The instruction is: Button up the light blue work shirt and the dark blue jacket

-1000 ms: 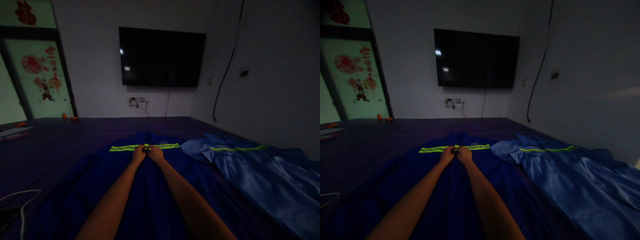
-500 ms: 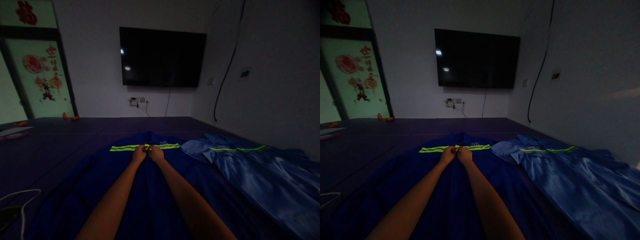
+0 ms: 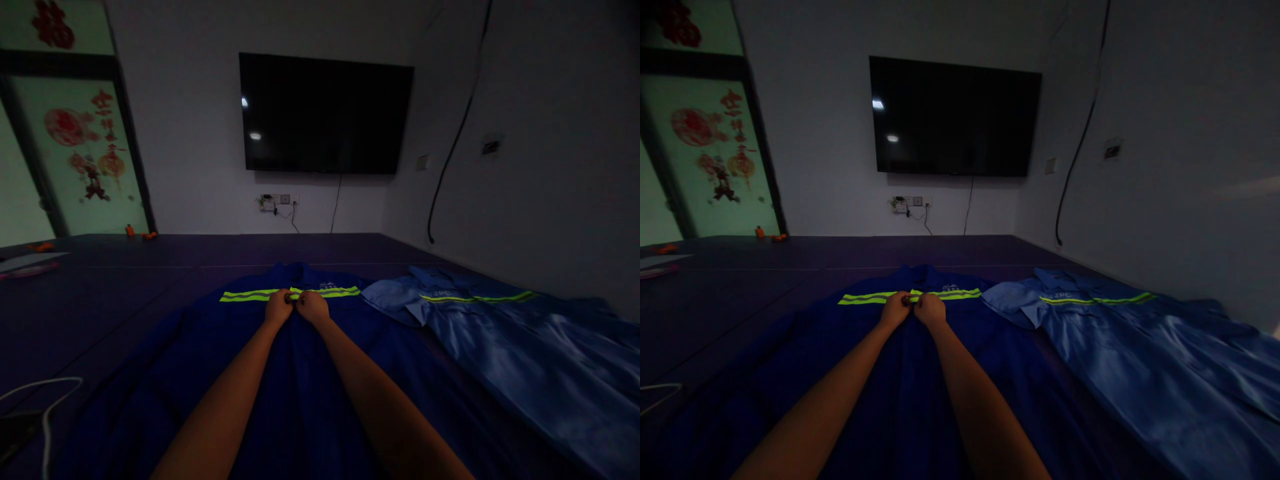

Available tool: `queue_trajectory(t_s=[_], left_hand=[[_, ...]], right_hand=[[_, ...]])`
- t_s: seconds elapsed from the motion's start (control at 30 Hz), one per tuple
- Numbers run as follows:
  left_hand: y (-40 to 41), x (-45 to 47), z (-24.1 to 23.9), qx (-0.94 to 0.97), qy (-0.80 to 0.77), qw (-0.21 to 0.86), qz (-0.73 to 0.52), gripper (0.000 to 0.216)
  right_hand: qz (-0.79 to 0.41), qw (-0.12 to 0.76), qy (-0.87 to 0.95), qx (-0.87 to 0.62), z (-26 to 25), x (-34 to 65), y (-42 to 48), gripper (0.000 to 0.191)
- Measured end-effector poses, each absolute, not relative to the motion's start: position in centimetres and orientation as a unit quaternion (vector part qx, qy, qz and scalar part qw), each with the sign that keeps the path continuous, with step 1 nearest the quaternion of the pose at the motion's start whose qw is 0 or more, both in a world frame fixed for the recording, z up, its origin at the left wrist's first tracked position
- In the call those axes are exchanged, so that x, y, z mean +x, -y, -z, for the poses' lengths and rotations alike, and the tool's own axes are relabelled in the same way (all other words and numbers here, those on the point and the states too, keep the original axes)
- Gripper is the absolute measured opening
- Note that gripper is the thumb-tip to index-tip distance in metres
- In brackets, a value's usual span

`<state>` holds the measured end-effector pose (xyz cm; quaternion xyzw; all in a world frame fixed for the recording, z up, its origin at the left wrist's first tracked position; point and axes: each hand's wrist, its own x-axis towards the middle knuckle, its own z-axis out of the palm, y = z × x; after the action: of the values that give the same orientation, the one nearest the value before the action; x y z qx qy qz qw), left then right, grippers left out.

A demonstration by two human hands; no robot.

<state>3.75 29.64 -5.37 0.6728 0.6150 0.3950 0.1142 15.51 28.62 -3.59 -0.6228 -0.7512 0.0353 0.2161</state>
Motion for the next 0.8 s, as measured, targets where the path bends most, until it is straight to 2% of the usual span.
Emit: queue_trajectory(t_s=[0.27, 0.8], left_hand=[[-29.43, 3.77, 5.21, 0.678, -0.608, 0.098, -0.401, 0.032], [-29.16, 3.84, 4.95, 0.679, -0.603, 0.12, -0.401, 0.036]], right_hand=[[-0.024, 0.23, 0.75, -0.619, 3.52, 15.46, -28.49, 0.028], [-0.015, 0.193, 0.764, -0.616, 3.34, 15.42, -28.23, 0.027]])
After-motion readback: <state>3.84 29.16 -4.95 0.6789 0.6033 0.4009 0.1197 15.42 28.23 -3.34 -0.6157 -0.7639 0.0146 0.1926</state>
